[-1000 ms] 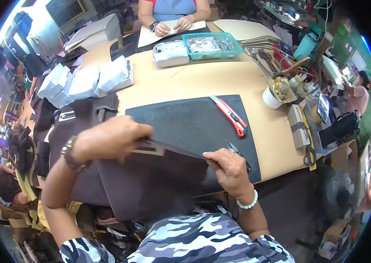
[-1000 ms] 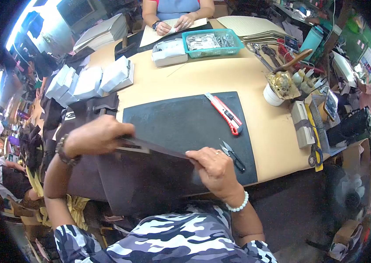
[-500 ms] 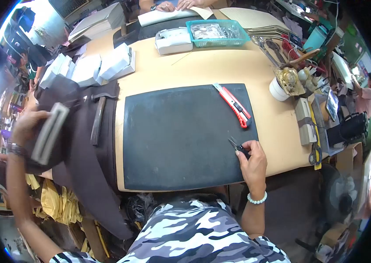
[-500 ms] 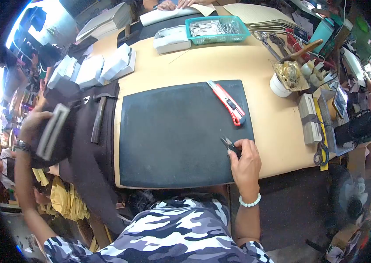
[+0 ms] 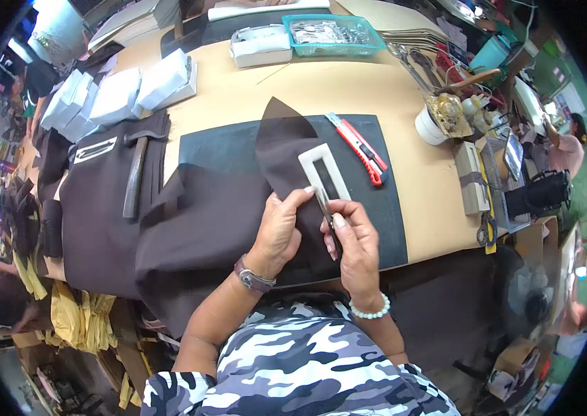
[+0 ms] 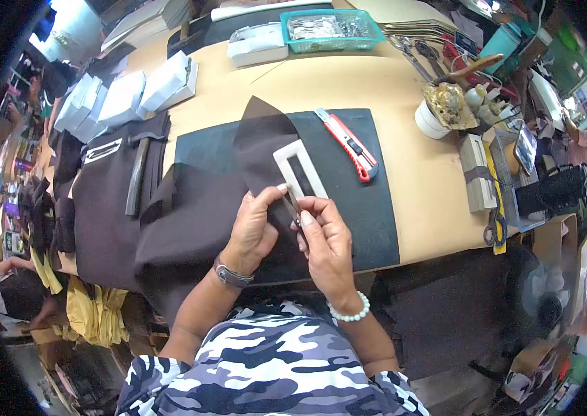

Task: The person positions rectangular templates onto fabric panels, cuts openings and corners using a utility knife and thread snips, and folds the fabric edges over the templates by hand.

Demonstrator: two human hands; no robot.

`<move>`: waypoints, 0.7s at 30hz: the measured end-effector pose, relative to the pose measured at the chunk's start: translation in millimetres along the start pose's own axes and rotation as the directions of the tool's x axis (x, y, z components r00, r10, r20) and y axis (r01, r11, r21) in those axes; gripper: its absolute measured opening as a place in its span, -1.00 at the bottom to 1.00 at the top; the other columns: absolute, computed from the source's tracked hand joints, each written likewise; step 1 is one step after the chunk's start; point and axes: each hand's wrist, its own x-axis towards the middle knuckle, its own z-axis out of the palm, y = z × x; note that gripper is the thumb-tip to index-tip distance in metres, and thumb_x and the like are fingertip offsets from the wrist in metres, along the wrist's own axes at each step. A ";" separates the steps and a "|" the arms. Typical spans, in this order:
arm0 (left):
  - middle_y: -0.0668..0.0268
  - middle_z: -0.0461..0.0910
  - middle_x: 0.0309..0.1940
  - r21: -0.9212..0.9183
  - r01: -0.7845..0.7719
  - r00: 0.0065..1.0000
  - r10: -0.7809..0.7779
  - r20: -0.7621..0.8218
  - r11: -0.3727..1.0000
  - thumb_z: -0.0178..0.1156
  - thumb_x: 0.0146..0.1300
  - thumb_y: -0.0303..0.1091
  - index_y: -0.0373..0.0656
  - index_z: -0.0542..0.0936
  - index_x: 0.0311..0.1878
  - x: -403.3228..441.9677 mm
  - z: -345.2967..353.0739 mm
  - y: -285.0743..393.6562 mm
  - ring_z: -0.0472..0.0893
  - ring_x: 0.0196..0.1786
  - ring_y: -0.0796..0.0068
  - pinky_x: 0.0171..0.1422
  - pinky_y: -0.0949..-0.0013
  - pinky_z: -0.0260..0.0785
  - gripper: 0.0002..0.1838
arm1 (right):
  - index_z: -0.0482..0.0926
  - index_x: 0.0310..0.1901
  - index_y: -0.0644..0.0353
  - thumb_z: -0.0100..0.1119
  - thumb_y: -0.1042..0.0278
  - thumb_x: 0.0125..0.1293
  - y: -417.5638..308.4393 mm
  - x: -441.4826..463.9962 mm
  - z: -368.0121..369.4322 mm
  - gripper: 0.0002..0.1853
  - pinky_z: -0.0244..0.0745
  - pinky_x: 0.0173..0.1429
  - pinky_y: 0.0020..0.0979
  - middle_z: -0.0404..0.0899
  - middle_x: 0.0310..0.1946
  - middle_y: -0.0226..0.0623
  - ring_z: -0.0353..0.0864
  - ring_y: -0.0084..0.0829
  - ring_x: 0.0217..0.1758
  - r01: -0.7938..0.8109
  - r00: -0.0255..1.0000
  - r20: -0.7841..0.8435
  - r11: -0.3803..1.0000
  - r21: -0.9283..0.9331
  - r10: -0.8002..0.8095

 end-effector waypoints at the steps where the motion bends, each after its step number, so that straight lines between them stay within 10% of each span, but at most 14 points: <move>1: 0.31 0.61 -0.15 0.027 -0.010 1.000 0.011 -0.009 1.000 0.17 0.20 -0.45 -0.25 0.53 -0.04 -0.6 -6.1 -0.7 0.60 -0.14 0.52 -0.03 0.40 0.45 -0.75 | 0.43 0.01 0.24 -0.04 0.36 0.43 12.4 1.5 -4.6 -0.79 0.15 -0.48 -0.73 0.43 -0.40 -0.48 0.21 -0.80 -0.53 -0.058 0.998 -0.011 0.997 -0.057 0.057; 21: 0.30 0.65 -0.33 0.168 -0.290 0.957 0.281 0.072 0.942 0.26 0.23 -0.41 -0.35 0.61 -0.22 0.4 5.6 8.8 0.56 -0.38 0.66 -0.30 0.54 0.45 -0.82 | 0.28 -0.02 0.20 0.05 0.30 0.40 -4.8 7.1 -21.5 -0.75 0.02 -0.65 -0.73 0.52 -0.52 -0.30 0.17 -0.82 -0.69 -0.112 0.990 -0.103 0.986 -0.126 0.099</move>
